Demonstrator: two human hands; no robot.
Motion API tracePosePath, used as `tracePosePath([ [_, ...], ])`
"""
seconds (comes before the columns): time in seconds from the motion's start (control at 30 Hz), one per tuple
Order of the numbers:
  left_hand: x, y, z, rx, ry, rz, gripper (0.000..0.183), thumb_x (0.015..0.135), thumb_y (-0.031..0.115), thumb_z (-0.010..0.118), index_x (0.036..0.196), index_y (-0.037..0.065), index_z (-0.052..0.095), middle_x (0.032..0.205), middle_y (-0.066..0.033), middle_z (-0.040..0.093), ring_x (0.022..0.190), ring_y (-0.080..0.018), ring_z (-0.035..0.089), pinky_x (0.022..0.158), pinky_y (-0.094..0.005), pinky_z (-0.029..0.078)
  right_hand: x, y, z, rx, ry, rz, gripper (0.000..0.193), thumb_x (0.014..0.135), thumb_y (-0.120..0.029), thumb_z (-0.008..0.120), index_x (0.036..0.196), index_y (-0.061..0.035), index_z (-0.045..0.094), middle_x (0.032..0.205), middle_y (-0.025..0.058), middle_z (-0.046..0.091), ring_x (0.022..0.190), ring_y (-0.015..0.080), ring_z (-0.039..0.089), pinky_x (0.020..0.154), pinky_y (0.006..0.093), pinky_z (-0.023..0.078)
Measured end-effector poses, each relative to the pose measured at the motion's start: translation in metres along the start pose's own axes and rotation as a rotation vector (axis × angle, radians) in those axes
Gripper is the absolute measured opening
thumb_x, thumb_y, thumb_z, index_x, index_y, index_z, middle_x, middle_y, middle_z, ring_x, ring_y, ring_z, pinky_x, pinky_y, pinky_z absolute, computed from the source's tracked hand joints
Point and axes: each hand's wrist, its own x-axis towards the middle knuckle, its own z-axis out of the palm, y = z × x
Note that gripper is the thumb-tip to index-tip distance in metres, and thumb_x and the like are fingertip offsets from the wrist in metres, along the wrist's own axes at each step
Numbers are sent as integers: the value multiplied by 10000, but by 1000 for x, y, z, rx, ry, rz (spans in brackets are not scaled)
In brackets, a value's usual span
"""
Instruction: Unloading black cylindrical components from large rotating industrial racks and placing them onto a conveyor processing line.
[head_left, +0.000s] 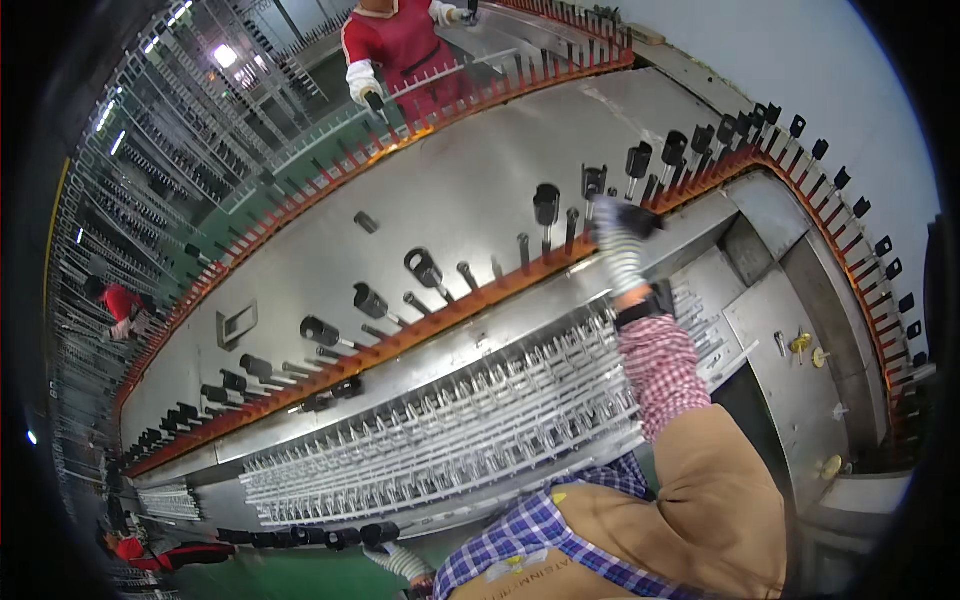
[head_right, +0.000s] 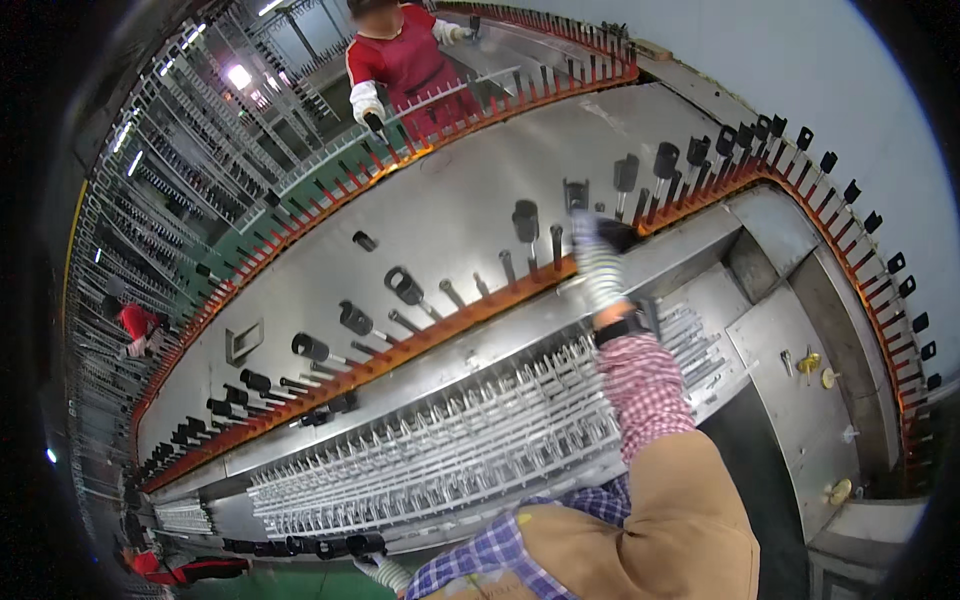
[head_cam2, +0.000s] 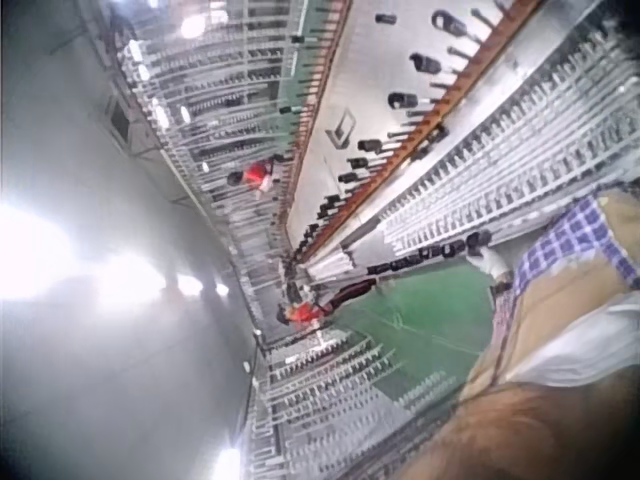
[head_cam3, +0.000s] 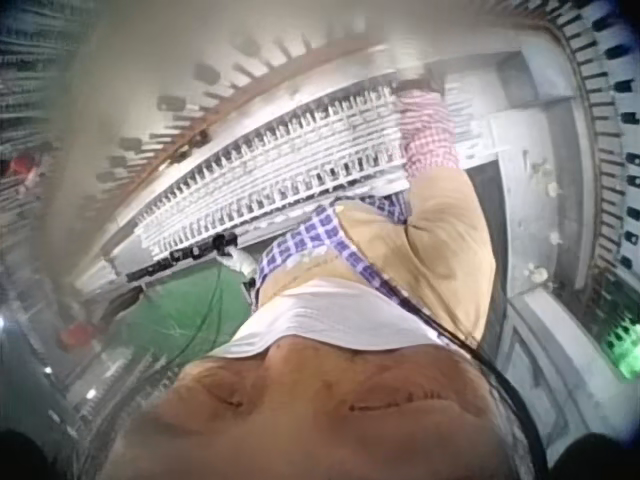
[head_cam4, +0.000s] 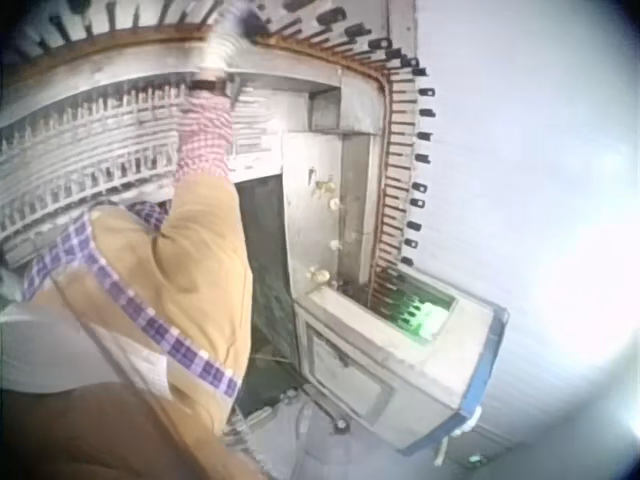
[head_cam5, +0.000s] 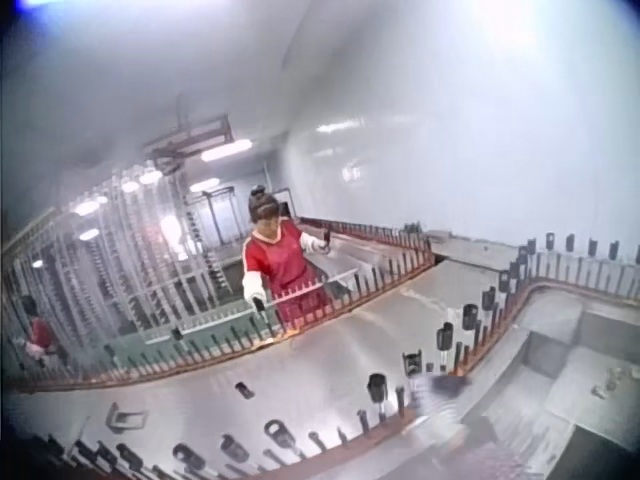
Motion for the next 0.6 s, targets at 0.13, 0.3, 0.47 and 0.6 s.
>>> tracePosePath([
  [0.13, 12, -41, 16, -414, -103, -140, 366, 763, 18, 534, 1114, 49, 438, 1039, -78, 513, 878, -165, 500, 795, -307, 424, 62, 75, -54, 752, 272, 111, 344, 801, -413, 511, 1005, -136, 492, 611, -9, 481, 420, 87, 418, 365, 215, 327],
  [0.3, 25, -77, 10, -328, -393, -126, 321, 761, -40, 439, 1067, 57, 459, 959, -45, 506, 831, -153, 493, 535, -255, 476, 109, 141, -59, 63, 274, -286, 293, 765, -262, 602, 912, -13, 556, 762, 28, 603, 652, 142, 536, 590, 290, 439],
  [0.47, -12, 29, 14, 179, -491, 17, 233, 788, 134, 480, 995, 36, 522, 874, -99, 556, 701, -187, 550, 544, -277, 470, 82, 100, -43, 638, 127, -259, 216, 793, -246, 577, 912, -65, 570, 707, -3, 560, 579, 95, 509, 510, 222, 411],
  [0.6, 12, -46, 1, 1141, -590, 953, 454, 715, 257, 569, 1124, 112, 437, 956, -158, 552, 843, -289, 551, 733, -421, 437, -34, 4, -30, 598, -57, -304, 220, 804, -288, 558, 884, -83, 570, 703, -8, 559, 559, 52, 503, 492, 195, 399],
])
